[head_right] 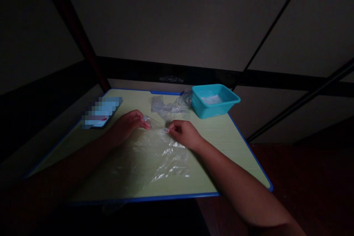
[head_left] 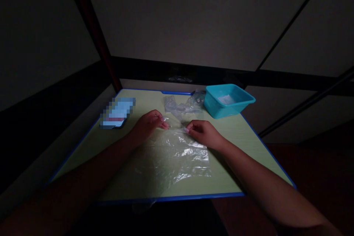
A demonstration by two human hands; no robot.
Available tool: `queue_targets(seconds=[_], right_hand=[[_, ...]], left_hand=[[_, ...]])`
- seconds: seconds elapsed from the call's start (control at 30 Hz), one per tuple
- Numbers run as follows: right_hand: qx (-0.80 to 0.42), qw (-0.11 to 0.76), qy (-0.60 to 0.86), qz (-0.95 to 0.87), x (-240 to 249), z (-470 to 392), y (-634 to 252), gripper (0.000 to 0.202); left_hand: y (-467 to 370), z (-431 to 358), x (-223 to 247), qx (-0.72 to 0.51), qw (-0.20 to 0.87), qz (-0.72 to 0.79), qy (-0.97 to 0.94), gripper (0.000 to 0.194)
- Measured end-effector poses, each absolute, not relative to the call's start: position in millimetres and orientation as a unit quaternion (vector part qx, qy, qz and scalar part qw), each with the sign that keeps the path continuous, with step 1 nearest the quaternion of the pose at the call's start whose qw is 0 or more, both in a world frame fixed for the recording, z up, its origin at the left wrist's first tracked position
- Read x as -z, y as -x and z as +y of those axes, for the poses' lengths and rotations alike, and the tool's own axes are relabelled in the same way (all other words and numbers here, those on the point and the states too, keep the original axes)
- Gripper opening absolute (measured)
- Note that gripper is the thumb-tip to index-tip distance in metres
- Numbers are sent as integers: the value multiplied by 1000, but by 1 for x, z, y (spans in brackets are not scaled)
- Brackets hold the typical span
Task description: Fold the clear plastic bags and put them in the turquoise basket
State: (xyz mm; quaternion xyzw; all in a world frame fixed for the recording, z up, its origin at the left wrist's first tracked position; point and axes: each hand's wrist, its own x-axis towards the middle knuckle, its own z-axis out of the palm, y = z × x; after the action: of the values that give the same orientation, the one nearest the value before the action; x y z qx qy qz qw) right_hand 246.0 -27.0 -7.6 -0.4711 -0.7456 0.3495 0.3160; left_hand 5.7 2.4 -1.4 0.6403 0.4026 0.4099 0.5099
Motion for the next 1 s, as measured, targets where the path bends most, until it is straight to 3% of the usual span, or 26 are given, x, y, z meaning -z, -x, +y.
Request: queue_targets(seconds=[0.27, 0.43, 0.6, 0.8, 1.0], right_hand=[[-272, 278, 428, -816, 5, -34, -242, 21], [-259, 270, 353, -857, -2, -40, -238, 21], [-223, 292, 295, -882, -1, -39, -236, 20], [-196, 315, 315, -874, 0, -36, -237, 18], [-208, 311, 347, -860, 0, -38, -236, 18]], left_hand=[[-8, 2, 6, -388, 536, 389, -641, 37], [-8, -1, 6, -363, 565, 372, -640, 58], [-9, -1, 6, -313, 520, 365, -706, 53], [-9, 1, 13, -330, 541, 343, -693, 52], [-9, -1, 9, -333, 570, 342, -668, 62]])
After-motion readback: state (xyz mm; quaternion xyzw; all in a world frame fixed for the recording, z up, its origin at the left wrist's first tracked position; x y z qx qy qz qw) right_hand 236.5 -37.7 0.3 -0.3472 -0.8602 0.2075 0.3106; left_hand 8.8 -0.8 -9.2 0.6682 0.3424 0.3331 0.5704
